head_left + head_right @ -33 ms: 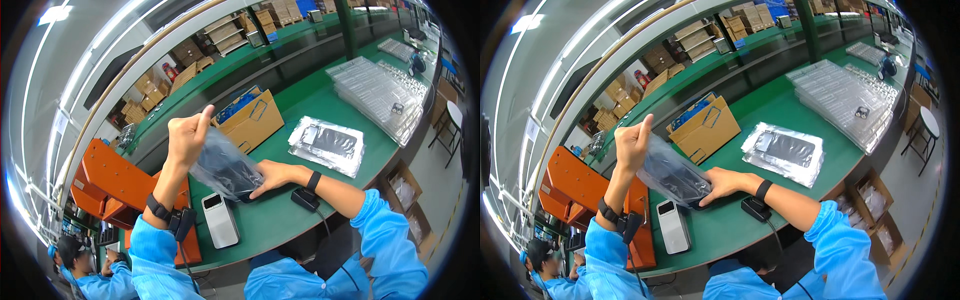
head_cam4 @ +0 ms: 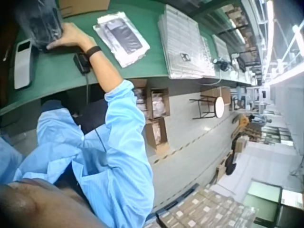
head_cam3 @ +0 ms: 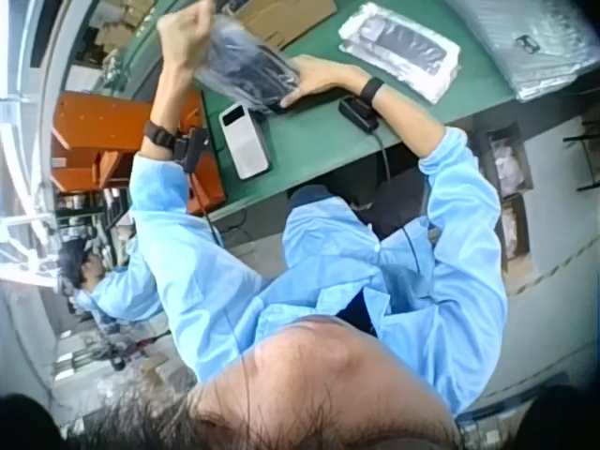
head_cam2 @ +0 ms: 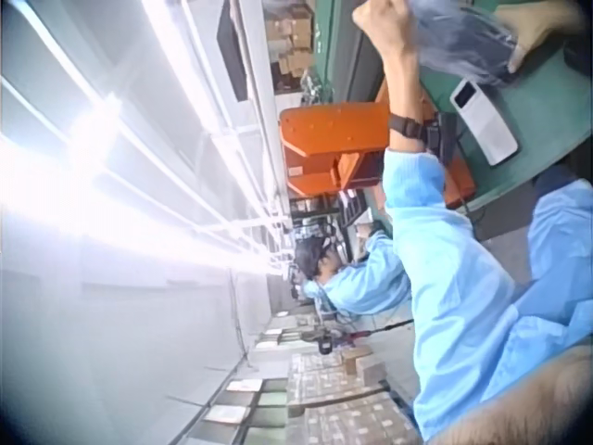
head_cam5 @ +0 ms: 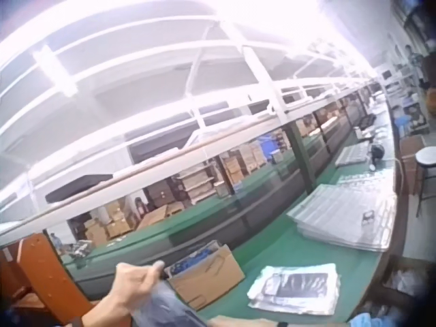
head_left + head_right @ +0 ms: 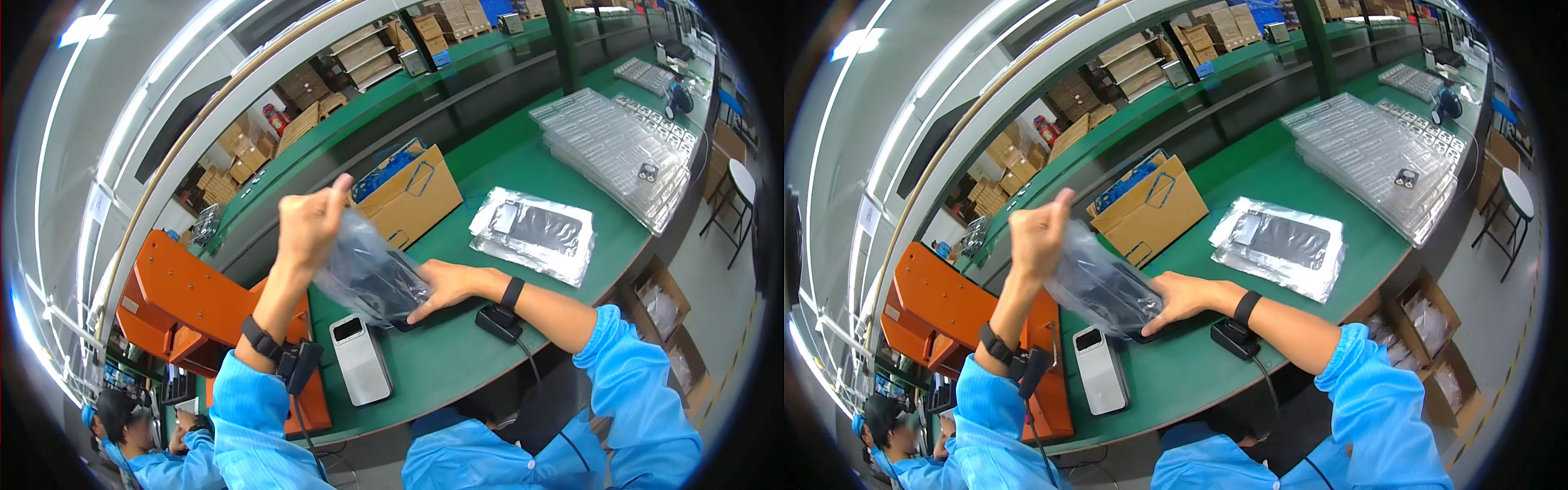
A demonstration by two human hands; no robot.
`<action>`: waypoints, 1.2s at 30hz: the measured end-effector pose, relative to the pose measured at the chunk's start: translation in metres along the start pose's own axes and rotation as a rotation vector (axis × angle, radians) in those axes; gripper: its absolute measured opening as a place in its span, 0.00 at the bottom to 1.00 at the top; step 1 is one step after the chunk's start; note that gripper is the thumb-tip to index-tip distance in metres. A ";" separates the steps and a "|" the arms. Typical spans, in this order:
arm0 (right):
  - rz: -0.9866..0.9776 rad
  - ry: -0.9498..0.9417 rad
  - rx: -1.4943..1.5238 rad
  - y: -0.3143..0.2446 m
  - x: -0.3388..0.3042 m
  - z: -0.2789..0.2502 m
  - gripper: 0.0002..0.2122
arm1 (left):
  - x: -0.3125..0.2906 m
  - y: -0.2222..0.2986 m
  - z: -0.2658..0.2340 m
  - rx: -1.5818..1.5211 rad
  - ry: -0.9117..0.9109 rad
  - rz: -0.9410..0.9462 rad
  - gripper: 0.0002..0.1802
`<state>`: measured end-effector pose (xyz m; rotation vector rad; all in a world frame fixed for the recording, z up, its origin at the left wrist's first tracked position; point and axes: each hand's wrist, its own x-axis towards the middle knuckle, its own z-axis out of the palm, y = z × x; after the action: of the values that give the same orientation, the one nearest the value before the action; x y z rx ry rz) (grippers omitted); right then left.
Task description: The person is sorting phone cases from boxes on the floor, inspecting them, and placing them into individual plastic bags on a workbench.
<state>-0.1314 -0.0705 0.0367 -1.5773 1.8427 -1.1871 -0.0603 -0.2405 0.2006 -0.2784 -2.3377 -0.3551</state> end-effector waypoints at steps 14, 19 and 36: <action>-0.047 0.049 0.029 0.004 0.001 -0.005 0.29 | 0.001 0.000 -0.014 0.053 0.134 0.124 0.26; -0.135 0.077 0.003 0.023 0.010 0.003 0.32 | 0.009 0.002 -0.024 0.127 0.069 0.152 0.28; -0.132 0.136 -0.096 0.029 0.009 0.005 0.26 | -0.015 -0.008 -0.028 0.088 -0.511 -0.077 0.29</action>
<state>-0.1463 -0.0815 0.0122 -1.7326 1.9324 -1.3102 -0.0340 -0.2586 0.2073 -0.2589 -2.8640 -0.2356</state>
